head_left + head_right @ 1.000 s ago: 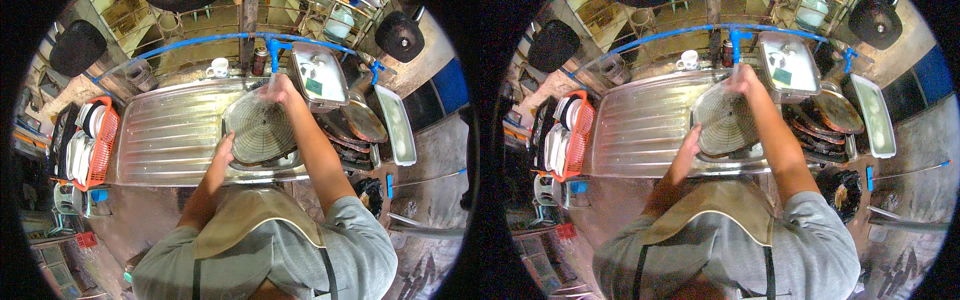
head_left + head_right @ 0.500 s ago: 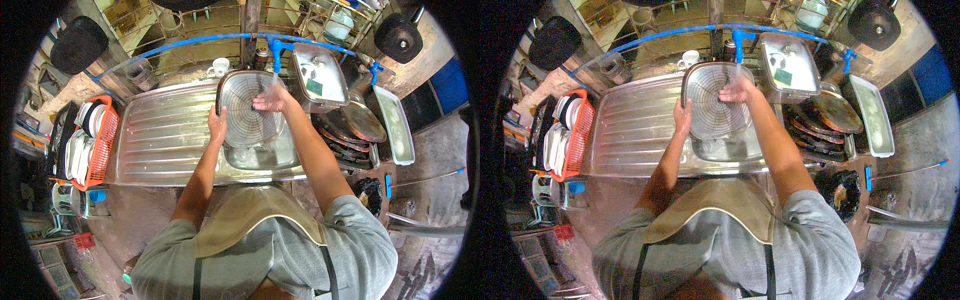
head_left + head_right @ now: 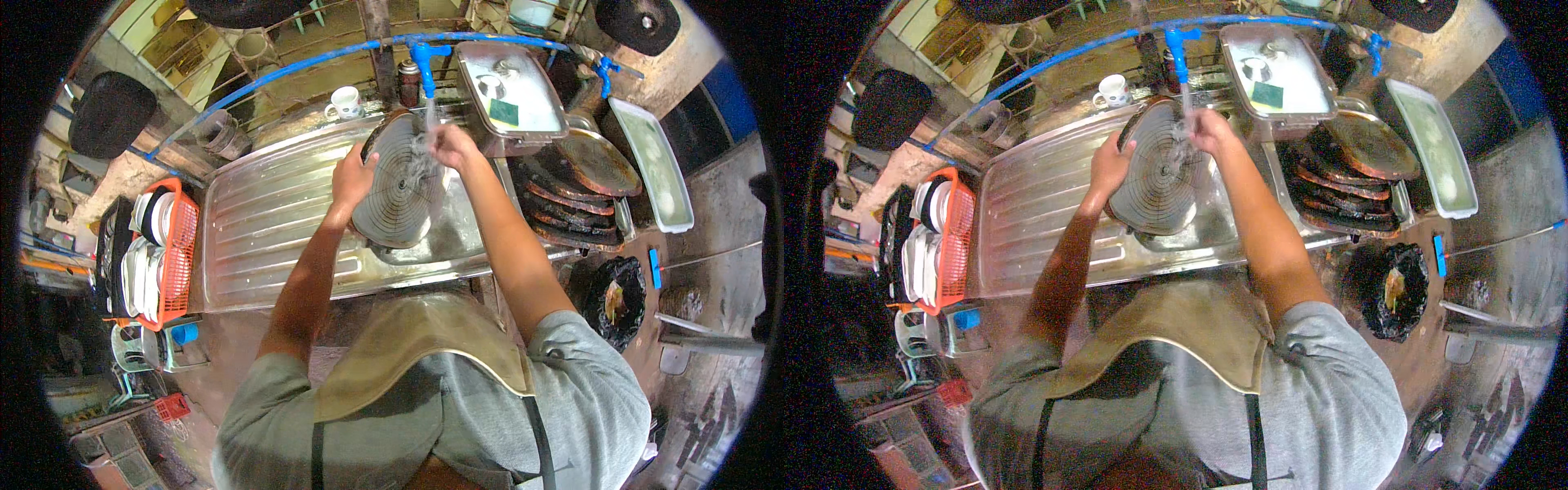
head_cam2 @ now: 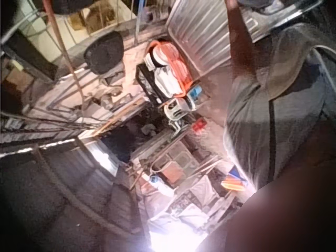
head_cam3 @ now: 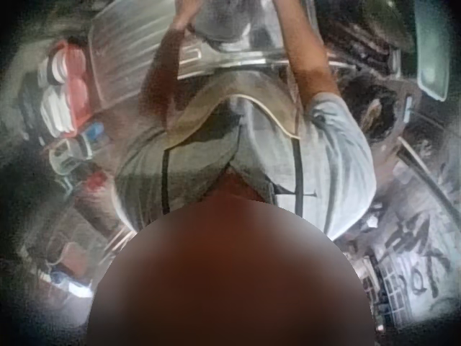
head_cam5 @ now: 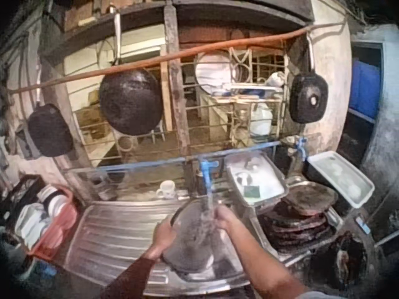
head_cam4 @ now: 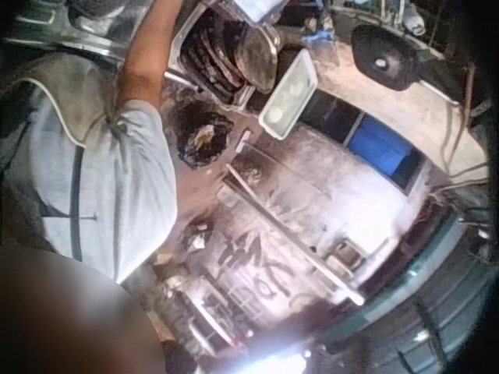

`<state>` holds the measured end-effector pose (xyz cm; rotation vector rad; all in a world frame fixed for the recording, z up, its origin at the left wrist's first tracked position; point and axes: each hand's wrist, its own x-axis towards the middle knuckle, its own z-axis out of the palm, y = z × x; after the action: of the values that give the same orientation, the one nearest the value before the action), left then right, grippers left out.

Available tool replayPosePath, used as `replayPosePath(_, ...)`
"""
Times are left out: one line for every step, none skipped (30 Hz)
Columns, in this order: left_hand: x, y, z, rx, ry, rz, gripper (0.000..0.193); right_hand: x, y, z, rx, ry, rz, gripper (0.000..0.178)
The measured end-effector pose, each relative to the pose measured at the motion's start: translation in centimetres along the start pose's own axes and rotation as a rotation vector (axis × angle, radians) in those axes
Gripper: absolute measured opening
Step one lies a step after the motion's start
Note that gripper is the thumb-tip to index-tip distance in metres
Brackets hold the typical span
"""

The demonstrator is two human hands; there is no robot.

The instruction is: The person washes several round metal trays in a double-basin stainless steel sink using a yellow sponge and running water. The person scrubs each tray, rinses it, and places it in a drying rack to the left of the sink.

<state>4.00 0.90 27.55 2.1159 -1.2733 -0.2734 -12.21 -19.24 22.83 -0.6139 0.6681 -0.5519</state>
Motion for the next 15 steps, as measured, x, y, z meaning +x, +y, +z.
replayPosePath(1.3,2.1,1.0,-0.007,-0.022,0.077,0.048,0.1,-0.9,-4.2,-0.182,0.099,-0.148,0.01)
replayPosePath(1.8,2.7,1.2,0.03,-0.061,0.119,0.05,-0.8,-0.6,-5.6,-0.158,0.1,-0.13,0.009)
replayPosePath(2.0,3.5,1.1,0.068,-0.106,0.153,0.051,-2.3,0.8,-7.0,-0.131,0.103,-0.105,0.01)
replayPosePath(2.3,4.1,1.1,0.107,-0.148,0.188,0.053,-4.0,2.2,-8.0,-0.106,0.102,-0.08,0.011)
replayPosePath(3.2,5.0,1.5,0.146,-0.207,0.186,0.06,-5.4,3.1,-9.2,-0.122,0.124,-0.059,0.012)
replayPosePath(4.2,5.3,2.1,0.164,-0.211,0.264,0.06,-7.0,4.2,-10.3,-0.136,0.149,-0.037,0.015)
replayPosePath(5.0,4.5,2.7,0.193,-0.217,0.327,0.061,-8.8,5.3,-10.1,-0.166,0.202,-0.004,0.02)
replayPosePath(6.0,4.5,3.5,0.209,-0.225,0.407,0.062,-10.2,6.2,-11.1,-0.154,0.194,-0.001,0.021)
replayPosePath(7.2,4.3,4.0,0.206,-0.186,0.501,0.057,-11.4,6.9,-12.3,-0.141,0.185,-0.001,0.021)
replayPosePath(7.5,5.6,4.3,0.173,-0.258,0.48,0.056,-13.1,7.4,-14.0,-0.128,0.197,-0.002,0.021)
replayPosePath(8.0,6.9,4.5,0.143,-0.329,0.458,0.055,-14.7,8.1,-15.7,-0.096,0.242,-0.002,0.021)
replayPosePath(8.3,7.9,4.3,0.122,-0.394,0.43,0.054,-16.1,8.7,-16.5,-0.065,0.276,-0.001,0.021)
replayPosePath(8.6,8.3,4.5,0.102,-0.374,0.434,0.052,-17.2,9.0,-17.1,-0.035,0.306,-0.002,0.021)
replayPosePath(8.9,8.8,4.7,0.135,-0.367,0.478,0.051,-18.2,9.2,-17.6,-0.004,0.301,-0.03,0.021)
replayPosePath(8.2,9.0,5.0,0.16,-0.377,0.504,0.05,-20.1,9.8,-18.1,0.028,0.307,-0.035,0.021)
